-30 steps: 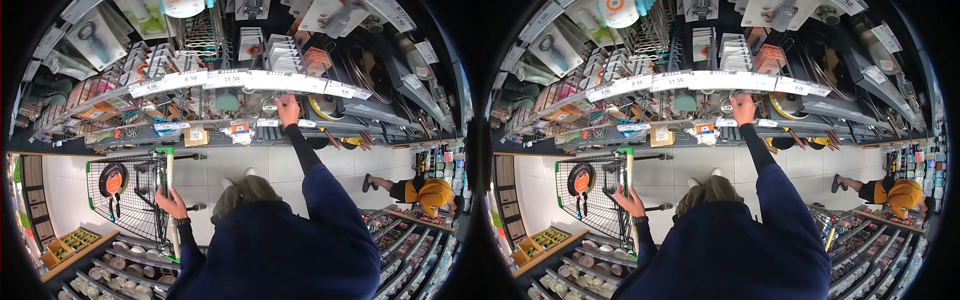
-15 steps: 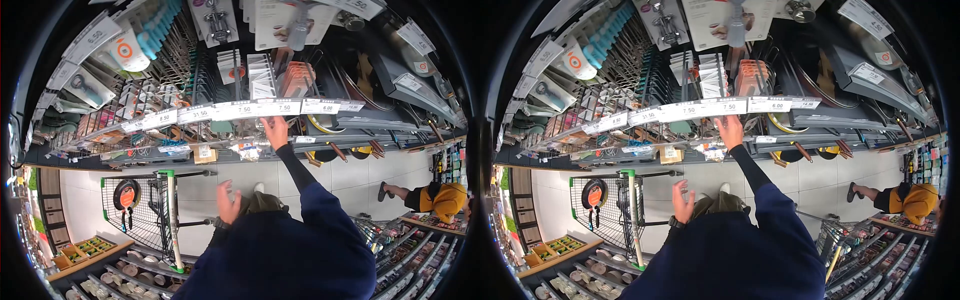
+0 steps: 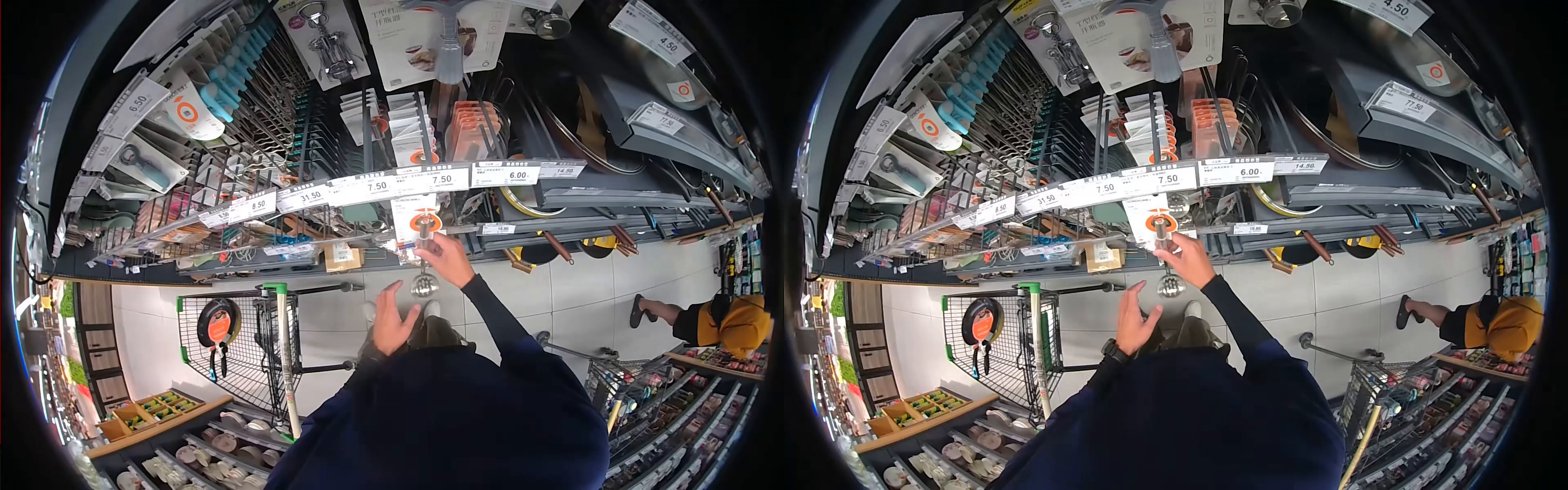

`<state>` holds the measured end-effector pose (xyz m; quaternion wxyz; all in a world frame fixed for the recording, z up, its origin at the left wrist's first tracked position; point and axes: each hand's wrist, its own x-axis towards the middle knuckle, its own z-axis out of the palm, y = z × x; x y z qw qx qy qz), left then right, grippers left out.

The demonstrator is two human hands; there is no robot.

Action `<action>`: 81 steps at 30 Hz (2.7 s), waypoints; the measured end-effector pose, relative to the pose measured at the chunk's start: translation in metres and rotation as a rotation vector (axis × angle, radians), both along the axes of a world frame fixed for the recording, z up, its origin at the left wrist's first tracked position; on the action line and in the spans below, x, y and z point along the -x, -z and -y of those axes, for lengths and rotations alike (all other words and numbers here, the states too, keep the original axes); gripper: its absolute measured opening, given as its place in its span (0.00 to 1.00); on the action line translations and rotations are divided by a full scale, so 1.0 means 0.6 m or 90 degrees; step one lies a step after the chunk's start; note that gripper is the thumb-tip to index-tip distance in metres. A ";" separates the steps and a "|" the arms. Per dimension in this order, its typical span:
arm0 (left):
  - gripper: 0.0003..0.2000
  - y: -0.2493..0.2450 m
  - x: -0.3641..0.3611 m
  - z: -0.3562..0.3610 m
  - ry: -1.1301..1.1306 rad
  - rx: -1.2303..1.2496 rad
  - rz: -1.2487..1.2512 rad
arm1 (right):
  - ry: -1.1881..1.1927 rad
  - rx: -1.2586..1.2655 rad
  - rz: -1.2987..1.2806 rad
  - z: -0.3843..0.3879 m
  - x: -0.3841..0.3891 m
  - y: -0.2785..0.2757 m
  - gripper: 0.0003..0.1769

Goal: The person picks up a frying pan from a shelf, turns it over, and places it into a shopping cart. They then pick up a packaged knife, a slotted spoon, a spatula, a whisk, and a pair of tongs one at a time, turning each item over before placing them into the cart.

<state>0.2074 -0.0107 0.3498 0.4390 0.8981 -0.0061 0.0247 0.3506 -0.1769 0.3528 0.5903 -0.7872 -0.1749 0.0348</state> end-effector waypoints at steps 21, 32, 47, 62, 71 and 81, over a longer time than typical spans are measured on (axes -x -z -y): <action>0.36 0.047 0.063 -0.017 0.025 0.959 -0.583 | -0.108 -0.214 -0.369 -0.047 0.044 0.023 0.13; 0.36 0.061 0.099 0.012 -0.142 1.067 -0.660 | -0.064 -0.281 -0.441 -0.052 0.093 0.070 0.13; 0.40 0.076 0.121 0.023 -0.188 1.097 -0.677 | -0.051 -0.256 -0.422 -0.047 0.111 0.057 0.12; 0.40 0.055 0.128 0.016 -0.118 1.129 -0.648 | -0.079 -0.218 -0.482 -0.041 0.105 0.047 0.26; 0.40 0.049 0.122 0.016 -0.109 1.179 -0.641 | -0.113 -0.211 -0.471 -0.041 0.100 0.048 0.22; 0.41 0.027 0.103 0.015 -0.038 1.179 -0.629 | -0.125 -0.240 -0.454 -0.037 0.083 0.039 0.22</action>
